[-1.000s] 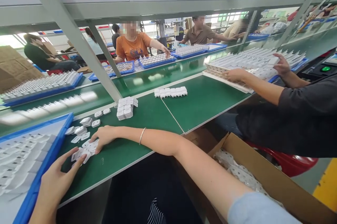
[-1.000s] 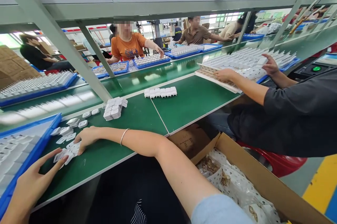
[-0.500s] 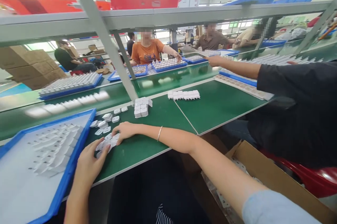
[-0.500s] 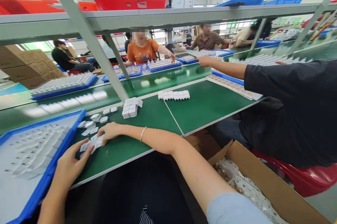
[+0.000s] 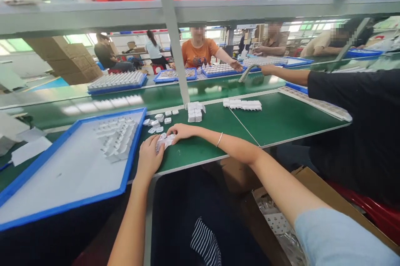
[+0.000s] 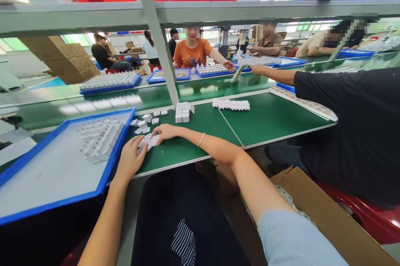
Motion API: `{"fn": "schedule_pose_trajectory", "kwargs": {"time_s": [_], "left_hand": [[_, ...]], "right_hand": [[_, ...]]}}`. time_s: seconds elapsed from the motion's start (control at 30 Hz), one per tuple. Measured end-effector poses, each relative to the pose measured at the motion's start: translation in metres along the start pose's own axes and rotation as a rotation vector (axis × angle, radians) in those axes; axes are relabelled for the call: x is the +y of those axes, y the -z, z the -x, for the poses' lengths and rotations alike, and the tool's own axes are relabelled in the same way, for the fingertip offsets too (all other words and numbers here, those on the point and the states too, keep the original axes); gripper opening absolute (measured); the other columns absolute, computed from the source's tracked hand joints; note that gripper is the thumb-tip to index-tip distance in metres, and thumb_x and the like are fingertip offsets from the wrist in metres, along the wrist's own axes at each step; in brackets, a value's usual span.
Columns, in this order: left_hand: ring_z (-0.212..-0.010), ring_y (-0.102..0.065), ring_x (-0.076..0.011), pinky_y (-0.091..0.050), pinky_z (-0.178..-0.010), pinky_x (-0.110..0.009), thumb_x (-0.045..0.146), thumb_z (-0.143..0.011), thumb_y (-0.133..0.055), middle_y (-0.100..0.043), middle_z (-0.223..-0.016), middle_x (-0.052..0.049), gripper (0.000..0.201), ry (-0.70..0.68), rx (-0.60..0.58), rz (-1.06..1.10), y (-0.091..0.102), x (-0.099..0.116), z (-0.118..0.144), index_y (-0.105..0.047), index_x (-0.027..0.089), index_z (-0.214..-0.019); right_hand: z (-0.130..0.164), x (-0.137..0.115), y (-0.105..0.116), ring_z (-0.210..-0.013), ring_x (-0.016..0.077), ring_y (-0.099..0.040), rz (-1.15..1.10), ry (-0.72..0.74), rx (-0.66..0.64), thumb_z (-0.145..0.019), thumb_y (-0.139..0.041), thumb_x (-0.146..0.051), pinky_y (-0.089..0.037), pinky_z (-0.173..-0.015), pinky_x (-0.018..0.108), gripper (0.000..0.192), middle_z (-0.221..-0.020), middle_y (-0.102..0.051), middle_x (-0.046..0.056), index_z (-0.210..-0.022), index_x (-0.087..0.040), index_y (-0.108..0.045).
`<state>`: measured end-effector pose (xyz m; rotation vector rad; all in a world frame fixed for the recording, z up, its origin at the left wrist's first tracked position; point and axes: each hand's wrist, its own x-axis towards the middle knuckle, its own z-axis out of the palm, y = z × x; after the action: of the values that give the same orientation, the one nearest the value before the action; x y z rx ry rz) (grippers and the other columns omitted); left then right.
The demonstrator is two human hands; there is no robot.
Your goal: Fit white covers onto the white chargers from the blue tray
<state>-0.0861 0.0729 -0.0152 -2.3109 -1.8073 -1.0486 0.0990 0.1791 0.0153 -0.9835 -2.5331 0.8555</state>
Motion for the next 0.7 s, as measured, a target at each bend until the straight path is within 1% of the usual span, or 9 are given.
{"fn": "schedule_pose_trajectory", "kwargs": {"time_s": [0.13, 0.27, 0.37, 0.43, 0.47, 0.53, 0.6, 0.63, 0.7], "left_hand": [[-0.126, -0.060, -0.0293, -0.044, -0.114, -0.044, 0.027, -0.090, -0.047, -0.065, -0.131, -0.018, 0.040, 0.063, -0.010, 0.052, 0.001, 0.009, 0.006, -0.065, 0.012, -0.123], [-0.125, -0.060, -0.0241, -0.044, -0.113, -0.038, 0.020, -0.090, -0.050, -0.066, -0.130, -0.014, 0.037, 0.130, -0.013, 0.066, -0.003, 0.012, 0.006, -0.064, 0.012, -0.123], [-0.123, -0.061, -0.0226, -0.044, -0.111, -0.036, 0.020, -0.091, -0.050, -0.067, -0.128, -0.013, 0.035, 0.138, -0.013, 0.067, -0.005, 0.014, 0.005, -0.065, 0.013, -0.122], [-0.118, -0.062, -0.0224, -0.046, -0.107, -0.035, 0.021, -0.091, -0.052, -0.068, -0.122, -0.011, 0.034, 0.127, -0.017, 0.064, -0.006, 0.016, 0.005, -0.066, 0.014, -0.121], [-0.115, -0.062, -0.0227, -0.046, -0.106, -0.035, 0.021, -0.090, -0.053, -0.068, -0.118, -0.011, 0.034, 0.124, -0.017, 0.059, -0.006, 0.017, 0.005, -0.066, 0.014, -0.121], [-0.110, -0.061, -0.0244, -0.046, -0.104, -0.037, 0.023, -0.088, -0.057, -0.068, -0.110, -0.011, 0.034, 0.126, -0.011, 0.043, -0.007, 0.019, 0.005, -0.068, 0.014, -0.119], [-0.110, -0.059, -0.0274, -0.044, -0.104, -0.041, 0.026, -0.085, -0.063, -0.066, -0.107, -0.011, 0.035, 0.140, -0.013, 0.013, -0.009, 0.019, 0.005, -0.070, 0.014, -0.117], [-0.111, -0.058, -0.0292, -0.043, -0.104, -0.042, 0.027, -0.083, -0.066, -0.065, -0.107, -0.011, 0.036, 0.152, -0.027, -0.011, -0.010, 0.019, 0.005, -0.071, 0.015, -0.117], [-0.112, -0.056, -0.0319, -0.042, -0.102, -0.045, 0.030, -0.080, -0.071, -0.063, -0.110, -0.012, 0.040, 0.181, -0.076, -0.055, -0.012, 0.020, 0.005, -0.072, 0.017, -0.117]], "right_hand": [[0.005, 0.007, -0.005, -0.076, 0.0126, -0.049, -0.040, -0.014, -0.019, -0.066, -0.085, -0.022, -0.038, -0.072, 0.023, 0.050, -0.086, -0.055, -0.003, -0.113, -0.011, -0.072], [0.007, 0.016, -0.010, -0.075, 0.0118, -0.045, -0.095, -0.022, -0.022, -0.063, -0.084, -0.021, -0.035, -0.072, 0.023, 0.050, -0.087, -0.054, -0.003, -0.110, -0.011, -0.071], [0.010, 0.017, -0.009, -0.076, 0.0117, -0.046, -0.128, -0.033, -0.026, -0.063, -0.085, -0.020, -0.036, -0.073, 0.023, 0.047, -0.087, -0.055, -0.002, -0.107, -0.012, -0.073], [0.013, 0.016, -0.004, -0.076, 0.0116, -0.048, -0.153, -0.046, -0.040, -0.064, -0.087, -0.022, -0.037, -0.072, 0.023, 0.047, -0.089, -0.058, -0.001, -0.109, -0.012, -0.073], [0.014, 0.016, -0.001, -0.076, 0.0116, -0.050, -0.171, -0.056, -0.052, -0.067, -0.086, -0.024, -0.039, -0.071, 0.023, 0.047, -0.089, -0.060, 0.000, -0.111, -0.012, -0.073], [0.017, 0.018, 0.007, -0.076, 0.0115, -0.055, -0.212, -0.082, -0.070, -0.080, -0.078, -0.029, -0.042, -0.070, 0.024, 0.045, -0.093, -0.065, 0.003, -0.121, -0.011, -0.070], [0.018, 0.022, 0.015, -0.077, 0.0113, -0.059, -0.253, -0.111, -0.064, -0.091, -0.066, -0.029, -0.044, -0.069, 0.024, 0.044, -0.097, -0.068, 0.006, -0.130, -0.009, -0.065], [0.019, 0.025, 0.018, -0.077, 0.0112, -0.060, -0.269, -0.124, -0.061, -0.092, -0.065, -0.027, -0.044, -0.069, 0.024, 0.044, -0.098, -0.069, 0.006, -0.132, -0.009, -0.064], [0.019, 0.028, 0.020, -0.074, 0.0107, -0.059, -0.275, -0.128, -0.066, -0.086, -0.071, -0.022, -0.043, -0.068, 0.024, 0.047, -0.092, -0.070, 0.004, -0.131, -0.010, -0.066]]}}
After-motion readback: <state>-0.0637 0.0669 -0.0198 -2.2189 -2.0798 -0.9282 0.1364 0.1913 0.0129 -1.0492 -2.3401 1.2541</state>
